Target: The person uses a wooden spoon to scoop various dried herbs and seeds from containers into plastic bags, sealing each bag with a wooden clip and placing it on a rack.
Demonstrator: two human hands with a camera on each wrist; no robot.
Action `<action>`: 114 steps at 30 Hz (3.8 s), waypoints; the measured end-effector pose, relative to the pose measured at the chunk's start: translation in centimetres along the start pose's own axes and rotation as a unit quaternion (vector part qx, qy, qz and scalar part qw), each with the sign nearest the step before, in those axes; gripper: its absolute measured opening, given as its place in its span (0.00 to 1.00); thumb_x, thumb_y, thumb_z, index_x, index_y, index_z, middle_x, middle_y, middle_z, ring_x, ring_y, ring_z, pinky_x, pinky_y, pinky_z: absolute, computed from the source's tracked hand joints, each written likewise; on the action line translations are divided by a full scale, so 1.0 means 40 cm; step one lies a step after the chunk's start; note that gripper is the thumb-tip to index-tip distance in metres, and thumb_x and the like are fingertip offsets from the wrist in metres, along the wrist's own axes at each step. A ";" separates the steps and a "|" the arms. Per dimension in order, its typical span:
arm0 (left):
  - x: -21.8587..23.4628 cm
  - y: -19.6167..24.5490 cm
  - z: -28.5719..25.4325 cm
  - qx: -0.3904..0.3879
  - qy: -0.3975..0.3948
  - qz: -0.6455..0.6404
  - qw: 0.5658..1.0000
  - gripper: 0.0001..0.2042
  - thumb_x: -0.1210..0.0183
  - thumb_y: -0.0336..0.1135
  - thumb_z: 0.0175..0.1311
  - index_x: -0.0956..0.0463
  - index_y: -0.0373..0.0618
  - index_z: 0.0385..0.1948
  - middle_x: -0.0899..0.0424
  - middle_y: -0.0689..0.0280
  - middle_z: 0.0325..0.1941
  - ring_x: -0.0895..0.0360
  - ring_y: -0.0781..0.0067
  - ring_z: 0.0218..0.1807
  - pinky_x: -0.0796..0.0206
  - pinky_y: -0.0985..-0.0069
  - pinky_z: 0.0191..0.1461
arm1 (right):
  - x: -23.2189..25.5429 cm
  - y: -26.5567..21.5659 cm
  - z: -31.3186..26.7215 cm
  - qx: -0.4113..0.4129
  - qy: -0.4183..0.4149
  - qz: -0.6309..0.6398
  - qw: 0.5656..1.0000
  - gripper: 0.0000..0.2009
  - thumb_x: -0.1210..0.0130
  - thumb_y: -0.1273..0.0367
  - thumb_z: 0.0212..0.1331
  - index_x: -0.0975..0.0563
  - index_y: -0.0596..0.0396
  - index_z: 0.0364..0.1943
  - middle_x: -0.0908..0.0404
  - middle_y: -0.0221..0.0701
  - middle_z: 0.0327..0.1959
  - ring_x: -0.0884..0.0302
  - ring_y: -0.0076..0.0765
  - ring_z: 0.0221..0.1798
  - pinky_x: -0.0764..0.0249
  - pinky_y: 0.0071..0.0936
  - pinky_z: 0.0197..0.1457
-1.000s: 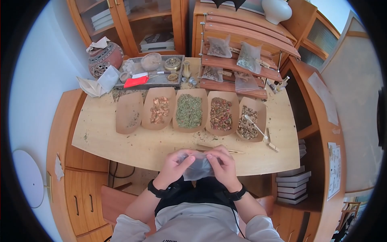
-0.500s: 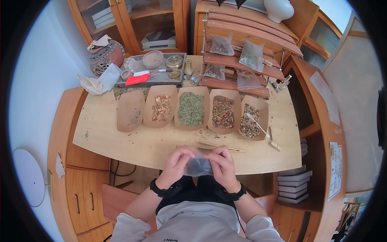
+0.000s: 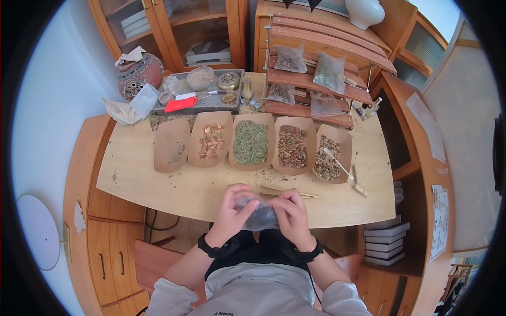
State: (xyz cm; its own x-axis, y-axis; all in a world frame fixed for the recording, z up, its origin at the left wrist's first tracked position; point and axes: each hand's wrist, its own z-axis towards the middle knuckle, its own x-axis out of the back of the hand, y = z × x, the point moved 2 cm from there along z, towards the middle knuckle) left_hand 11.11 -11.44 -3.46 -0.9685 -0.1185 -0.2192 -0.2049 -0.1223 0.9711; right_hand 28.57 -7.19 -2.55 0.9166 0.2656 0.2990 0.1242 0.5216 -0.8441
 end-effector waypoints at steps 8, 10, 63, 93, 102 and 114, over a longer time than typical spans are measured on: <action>0.003 -0.011 -0.009 -0.028 0.028 0.037 0.999 0.14 0.41 0.24 0.67 0.35 0.39 0.50 0.15 0.57 0.43 0.18 0.73 0.48 0.27 0.76 0.52 | 0.008 0.002 0.015 -0.129 0.005 0.158 0.979 0.10 0.40 0.73 0.60 0.19 0.60 0.44 0.24 0.35 0.40 0.25 0.35 0.44 0.29 0.26 0.48; 0.003 -0.010 -0.012 -0.031 0.025 0.027 0.999 0.13 0.41 0.24 0.68 0.34 0.39 0.49 0.14 0.56 0.43 0.17 0.72 0.48 0.27 0.76 0.52 | 0.012 0.011 0.014 -0.095 -0.011 0.136 0.986 0.10 0.40 0.74 0.59 0.19 0.60 0.44 0.24 0.35 0.40 0.25 0.35 0.44 0.29 0.26 0.48; 0.003 0.060 -0.033 -0.046 -0.072 0.151 0.985 0.02 0.37 0.25 0.63 0.18 0.36 0.32 0.15 0.64 0.34 0.20 0.76 0.36 0.29 0.78 0.42 | 0.037 -0.069 0.009 -0.037 -0.111 0.060 0.991 0.05 0.39 0.70 0.61 0.19 0.57 0.38 0.21 0.34 0.36 0.23 0.41 0.40 0.27 0.32 0.43; -0.079 0.093 -0.084 -0.053 0.004 0.075 0.996 0.11 0.44 0.35 0.72 0.19 0.35 0.39 0.15 0.59 0.41 0.18 0.70 0.40 0.28 0.75 0.46 | 0.102 -0.138 -0.042 -0.079 -0.011 0.068 0.994 0.03 0.40 0.75 0.62 0.21 0.59 0.37 0.21 0.33 0.36 0.25 0.30 0.37 0.29 0.25 0.43; -0.087 0.048 -0.112 -0.001 0.027 0.041 0.999 0.09 0.45 0.34 0.73 0.22 0.37 0.40 0.17 0.64 0.40 0.22 0.77 0.42 0.30 0.79 0.49 | 0.086 -0.117 -0.059 -0.081 -0.004 0.097 0.992 0.05 0.41 0.72 0.64 0.22 0.59 0.39 0.23 0.32 0.38 0.24 0.28 0.38 0.30 0.22 0.38; -0.046 0.056 -0.103 0.051 0.051 0.002 0.997 0.09 0.45 0.35 0.73 0.23 0.38 0.36 0.19 0.69 0.36 0.25 0.83 0.38 0.32 0.82 0.45 | 0.507 0.048 -0.068 -0.182 0.137 -0.280 0.933 0.08 0.42 0.70 0.63 0.19 0.58 0.42 0.20 0.34 0.35 0.23 0.34 0.36 0.27 0.29 0.43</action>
State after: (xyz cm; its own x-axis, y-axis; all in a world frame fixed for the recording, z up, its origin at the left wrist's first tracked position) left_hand 13.01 -15.56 -1.28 -0.9507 -0.2195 -0.2190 -0.2196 -0.0220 0.9753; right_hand 48.43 -3.01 0.68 0.7256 -0.2082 0.6559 0.6879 0.1925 -0.6999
